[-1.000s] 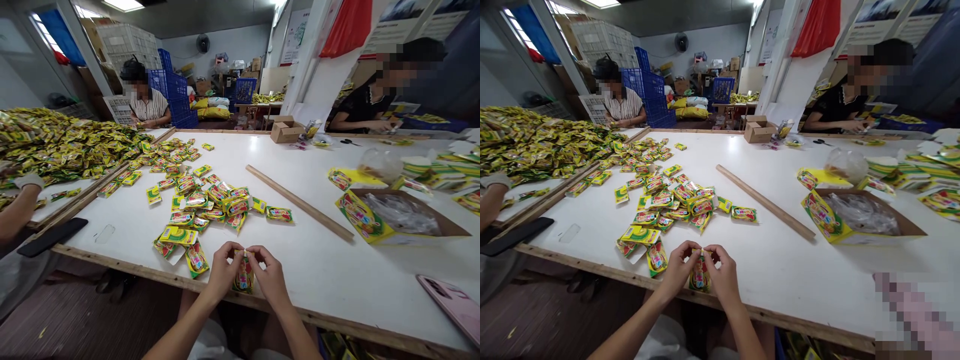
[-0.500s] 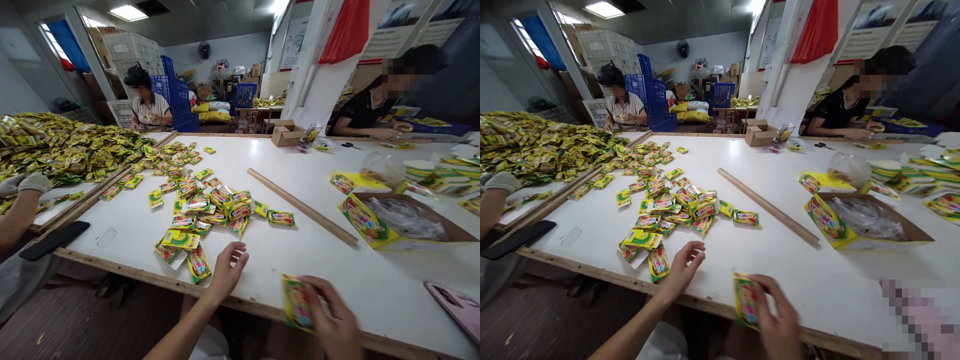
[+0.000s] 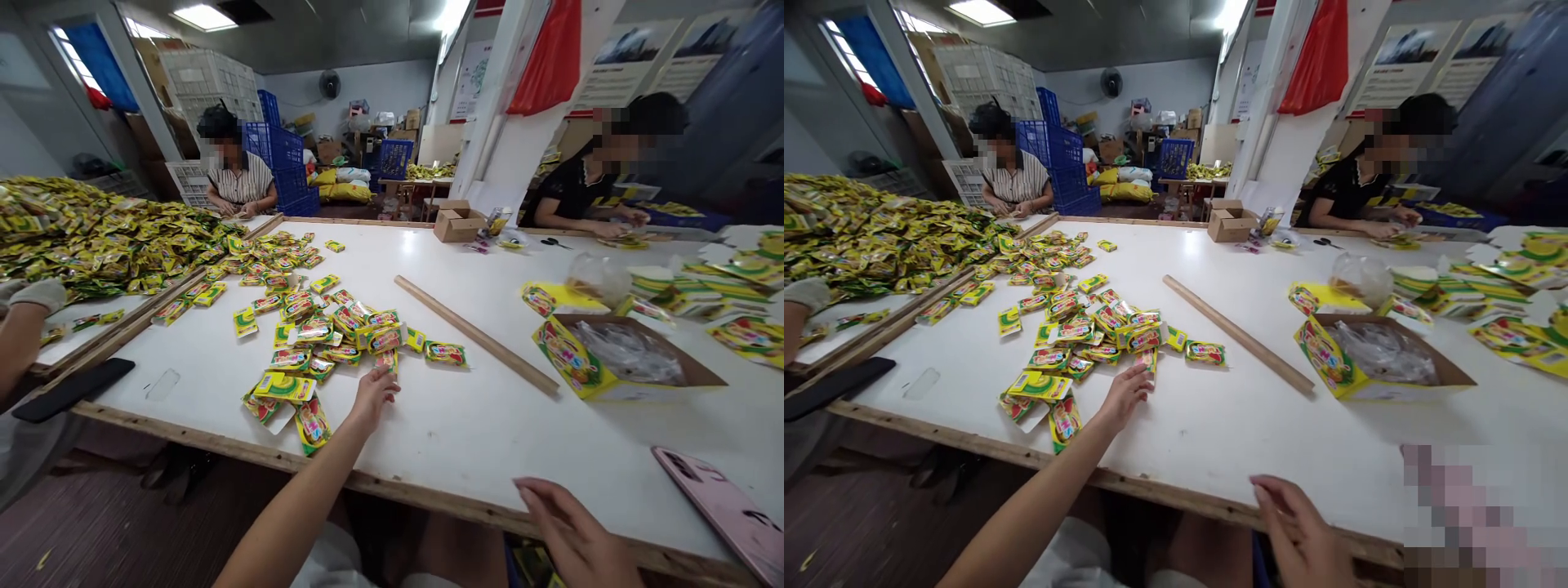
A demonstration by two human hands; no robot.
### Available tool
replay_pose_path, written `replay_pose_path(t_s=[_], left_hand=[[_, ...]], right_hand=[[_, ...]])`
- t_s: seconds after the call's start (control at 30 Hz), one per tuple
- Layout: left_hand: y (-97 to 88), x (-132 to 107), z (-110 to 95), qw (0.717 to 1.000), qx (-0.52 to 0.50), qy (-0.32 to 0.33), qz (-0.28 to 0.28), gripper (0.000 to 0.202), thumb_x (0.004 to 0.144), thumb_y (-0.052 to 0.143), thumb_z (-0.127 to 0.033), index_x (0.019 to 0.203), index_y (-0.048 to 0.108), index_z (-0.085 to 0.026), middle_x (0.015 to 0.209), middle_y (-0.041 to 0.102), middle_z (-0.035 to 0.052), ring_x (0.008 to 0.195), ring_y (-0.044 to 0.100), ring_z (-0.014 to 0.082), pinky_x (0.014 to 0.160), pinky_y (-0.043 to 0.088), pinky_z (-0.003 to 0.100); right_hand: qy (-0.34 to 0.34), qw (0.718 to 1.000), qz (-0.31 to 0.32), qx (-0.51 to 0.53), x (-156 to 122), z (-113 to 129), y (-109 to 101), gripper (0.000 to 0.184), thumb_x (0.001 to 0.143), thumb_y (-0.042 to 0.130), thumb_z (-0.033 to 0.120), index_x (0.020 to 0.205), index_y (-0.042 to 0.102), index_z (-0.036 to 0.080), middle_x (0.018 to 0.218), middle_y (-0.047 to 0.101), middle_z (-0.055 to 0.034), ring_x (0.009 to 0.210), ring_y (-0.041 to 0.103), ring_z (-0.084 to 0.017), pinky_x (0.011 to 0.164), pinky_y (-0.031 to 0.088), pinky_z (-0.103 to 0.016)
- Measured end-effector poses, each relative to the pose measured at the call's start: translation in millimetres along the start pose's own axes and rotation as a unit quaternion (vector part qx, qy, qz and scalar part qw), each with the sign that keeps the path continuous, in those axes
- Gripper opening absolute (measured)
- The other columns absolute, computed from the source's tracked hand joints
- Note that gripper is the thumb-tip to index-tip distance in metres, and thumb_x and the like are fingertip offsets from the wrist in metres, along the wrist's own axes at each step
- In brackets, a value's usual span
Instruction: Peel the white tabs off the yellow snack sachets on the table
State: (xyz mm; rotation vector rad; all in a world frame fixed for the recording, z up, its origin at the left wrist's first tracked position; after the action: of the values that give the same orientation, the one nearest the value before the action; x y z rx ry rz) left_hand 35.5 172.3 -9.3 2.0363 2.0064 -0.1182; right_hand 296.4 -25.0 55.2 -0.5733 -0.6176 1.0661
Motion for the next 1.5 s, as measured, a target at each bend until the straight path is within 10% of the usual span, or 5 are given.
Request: replay_pose_path(t_s=[0.23, 0.37, 0.53, 0.83, 1.5], left_hand=[[-56.5, -57, -54, 0.966, 0.194, 0.165, -0.052, 0.011, 0.067, 0.072, -0.03, 0.061, 0.07, -0.022, 0.062, 0.065, 0.002, 0.069, 0.052, 0.0208, 0.07, 0.037, 0.031], [-28.2, -92, -81, 0.876, 0.346, 0.33, 0.057, 0.013, 0.073, 0.07, -0.024, 0.061, 0.069, -0.025, 0.065, 0.069, 0.0027, 0.073, 0.053, 0.0225, 0.077, 0.035, 0.036], [-3.4, -99, -71, 0.867, 0.345, 0.329, 0.144, 0.011, 0.082, 0.064, -0.021, 0.074, 0.071, -0.025, 0.075, 0.07, 0.0029, 0.077, 0.055, 0.0215, 0.08, 0.037, 0.037], [-29.0, -85, -12, 0.973, 0.108, 0.17, 0.108, 0.032, 0.08, 0.064, -0.022, 0.109, 0.051, -0.021, 0.098, 0.062, 0.0049, 0.087, 0.063, 0.0184, 0.076, 0.051, 0.031], [-19.2, -91, -25, 0.956, 0.138, 0.234, 0.108, 0.013, 0.088, 0.056, -0.029, 0.09, 0.063, -0.018, 0.095, 0.069, 0.0076, 0.094, 0.063, 0.0204, 0.086, 0.049, 0.033]], right_hand=[[-0.063, 0.991, 0.046, 0.111, 16, 66, 54, 0.03, 0.082, 0.056, 0.052, 0.085, 0.07, 0.026, 0.088, 0.072, -0.0062, 0.083, 0.067, -0.024, 0.066, 0.056, -0.028], [-0.07, 0.977, 0.081, 0.186, 15, 77, 106, 0.027, 0.085, 0.056, 0.046, 0.095, 0.068, 0.024, 0.105, 0.069, -0.0078, 0.099, 0.064, -0.025, 0.085, 0.052, -0.036], [-0.025, 0.946, 0.096, 0.309, 17, 84, 151, 0.026, 0.084, 0.06, 0.041, 0.101, 0.055, 0.022, 0.097, 0.069, -0.0072, 0.09, 0.067, -0.023, 0.08, 0.054, -0.035], [-0.011, 0.931, 0.146, 0.334, 19, 79, 159, 0.036, 0.085, 0.058, 0.04, 0.116, 0.05, 0.023, 0.1, 0.068, -0.0064, 0.089, 0.068, -0.021, 0.076, 0.055, -0.032], [-0.115, 0.954, 0.066, 0.271, 29, 101, 140, 0.02, 0.088, 0.057, 0.037, 0.092, 0.069, 0.022, 0.098, 0.069, -0.0074, 0.095, 0.063, -0.023, 0.082, 0.051, -0.035]])
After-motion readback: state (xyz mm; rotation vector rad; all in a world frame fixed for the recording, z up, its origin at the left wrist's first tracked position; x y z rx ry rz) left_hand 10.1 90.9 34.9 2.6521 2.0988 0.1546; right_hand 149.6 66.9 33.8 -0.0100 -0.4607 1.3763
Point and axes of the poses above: each hand's wrist, its own x-axis towards the middle knuckle, its own y-axis out of the palm, z = x × y, the point moved 9 cm from there along x, towards the middle knuckle
